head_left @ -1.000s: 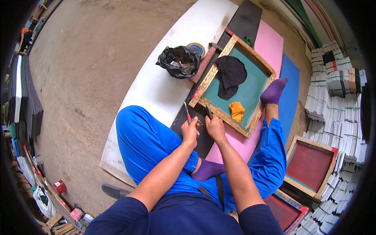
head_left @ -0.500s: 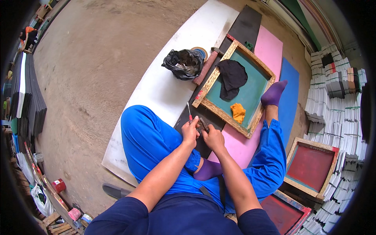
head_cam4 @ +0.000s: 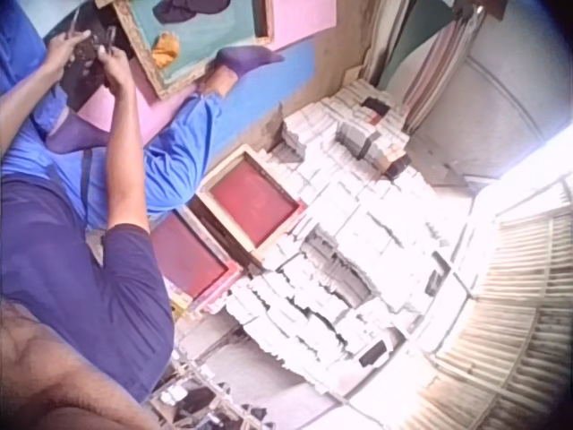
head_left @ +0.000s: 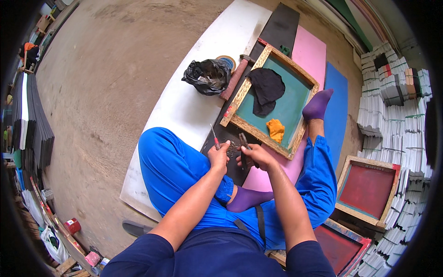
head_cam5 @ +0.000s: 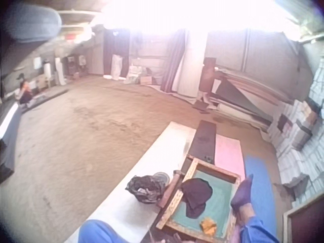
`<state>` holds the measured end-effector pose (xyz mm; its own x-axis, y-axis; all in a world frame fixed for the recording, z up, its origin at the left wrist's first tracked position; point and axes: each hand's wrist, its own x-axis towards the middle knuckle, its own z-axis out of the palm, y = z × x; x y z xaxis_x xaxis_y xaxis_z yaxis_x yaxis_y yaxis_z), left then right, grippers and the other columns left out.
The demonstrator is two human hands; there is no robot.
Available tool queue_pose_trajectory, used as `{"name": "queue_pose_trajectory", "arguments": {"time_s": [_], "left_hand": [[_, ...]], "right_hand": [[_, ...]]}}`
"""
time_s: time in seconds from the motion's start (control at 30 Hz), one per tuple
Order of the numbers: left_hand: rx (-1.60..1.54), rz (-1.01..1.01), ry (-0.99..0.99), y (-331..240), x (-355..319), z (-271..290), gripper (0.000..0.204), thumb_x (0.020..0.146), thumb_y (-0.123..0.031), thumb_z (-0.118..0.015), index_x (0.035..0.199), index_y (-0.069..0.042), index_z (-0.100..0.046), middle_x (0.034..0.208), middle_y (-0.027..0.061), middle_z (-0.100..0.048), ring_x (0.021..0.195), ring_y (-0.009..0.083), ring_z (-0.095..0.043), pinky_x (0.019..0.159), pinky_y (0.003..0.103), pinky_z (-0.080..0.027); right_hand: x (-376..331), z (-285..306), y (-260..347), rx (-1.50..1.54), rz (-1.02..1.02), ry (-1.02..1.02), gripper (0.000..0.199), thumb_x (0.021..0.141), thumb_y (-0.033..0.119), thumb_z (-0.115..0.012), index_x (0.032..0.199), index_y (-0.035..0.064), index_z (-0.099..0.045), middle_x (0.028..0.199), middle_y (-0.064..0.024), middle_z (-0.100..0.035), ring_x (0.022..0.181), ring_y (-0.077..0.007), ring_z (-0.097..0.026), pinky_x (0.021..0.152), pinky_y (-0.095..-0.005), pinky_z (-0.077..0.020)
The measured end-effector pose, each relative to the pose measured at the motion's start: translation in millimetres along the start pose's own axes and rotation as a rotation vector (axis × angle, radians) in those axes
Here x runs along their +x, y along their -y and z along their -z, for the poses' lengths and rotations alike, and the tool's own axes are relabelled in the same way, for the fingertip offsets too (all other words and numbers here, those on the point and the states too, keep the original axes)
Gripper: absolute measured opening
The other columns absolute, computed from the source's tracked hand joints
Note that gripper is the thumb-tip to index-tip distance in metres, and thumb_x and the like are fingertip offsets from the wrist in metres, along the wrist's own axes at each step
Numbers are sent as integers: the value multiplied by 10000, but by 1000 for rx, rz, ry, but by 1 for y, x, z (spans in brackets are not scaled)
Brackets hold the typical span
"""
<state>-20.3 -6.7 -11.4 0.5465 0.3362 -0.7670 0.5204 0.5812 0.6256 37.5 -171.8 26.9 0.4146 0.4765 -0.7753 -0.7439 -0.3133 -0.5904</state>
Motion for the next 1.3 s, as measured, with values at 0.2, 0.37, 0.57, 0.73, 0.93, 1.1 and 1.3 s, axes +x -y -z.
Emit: {"name": "queue_pose_trajectory", "arguments": {"time_s": [0.2, 0.37, 0.57, 0.73, 0.93, 1.1, 1.3], "left_hand": [[15, -9, -32, -2, -4, -3, 268, 829, -280, -786, 874, -56, -645, 594, -25, -519, 375, 77, -418, 349, 238, -293], [-21, -9, -26, -3, -4, -5, 281, 827, -276, -787, 877, -42, -642, 637, -15, -529, 379, 78, -420, 351, 235, -302], [-37, -8, -25, -3, -2, -4, 274, 832, -273, -783, 857, -46, -631, 652, -11, -531, 383, 76, -424, 352, 235, -307], [-26, -1, -21, -3, 0, -7, 267, 839, -290, -773, 838, -73, -618, 676, -4, -532, 384, 89, -428, 359, 258, -300], [-33, 8, -12, -4, -2, -9, 272, 843, -292, -767, 866, -67, -617, 701, -1, -539, 382, 90, -430, 354, 255, -302], [-40, 10, -14, -5, -1, -11, 280, 841, -294, -768, 889, -59, -623, 718, 6, -547, 383, 88, -438, 353, 252, -310], [-48, 21, 0, -6, -1, -9, 282, 844, -309, -765, 890, -65, -631, 718, 1, -548, 386, 85, -443, 358, 252, -315]], "right_hand": [[14, 22, 31, 87, -122, 28, 405, 1023, 359, -475, 1260, 34, -515, 1012, -184, -699, 871, -289, -716, 691, -411, -581], [19, 33, 42, 104, -203, 63, 392, 1024, 354, -467, 1261, 50, -534, 1002, -183, -703, 871, -292, -716, 680, -443, -573], [18, 38, 57, 164, -315, 71, 364, 1026, 331, -463, 1241, 52, -552, 980, -210, -697, 830, -311, -711, 691, -454, -572], [20, 40, 61, 159, -362, 61, 339, 1013, 339, -502, 1135, 36, -594, 827, -154, -699, 681, -242, -705, 572, -379, -569], [28, 11, 40, -430, -74, -361, 333, 949, 301, -592, 847, -16, -605, 630, -98, -631, 501, -198, -630, 408, -336, -481], [54, -8, -7, -766, 265, -762, 374, 937, 276, -589, 789, -67, -614, 585, -190, -613, 484, -273, -639, 489, -405, -505], [45, -24, -15, -875, 360, -869, 342, 929, 291, -601, 856, -40, -645, 640, -185, -641, 576, -269, -679, 561, -394, -528]]}}
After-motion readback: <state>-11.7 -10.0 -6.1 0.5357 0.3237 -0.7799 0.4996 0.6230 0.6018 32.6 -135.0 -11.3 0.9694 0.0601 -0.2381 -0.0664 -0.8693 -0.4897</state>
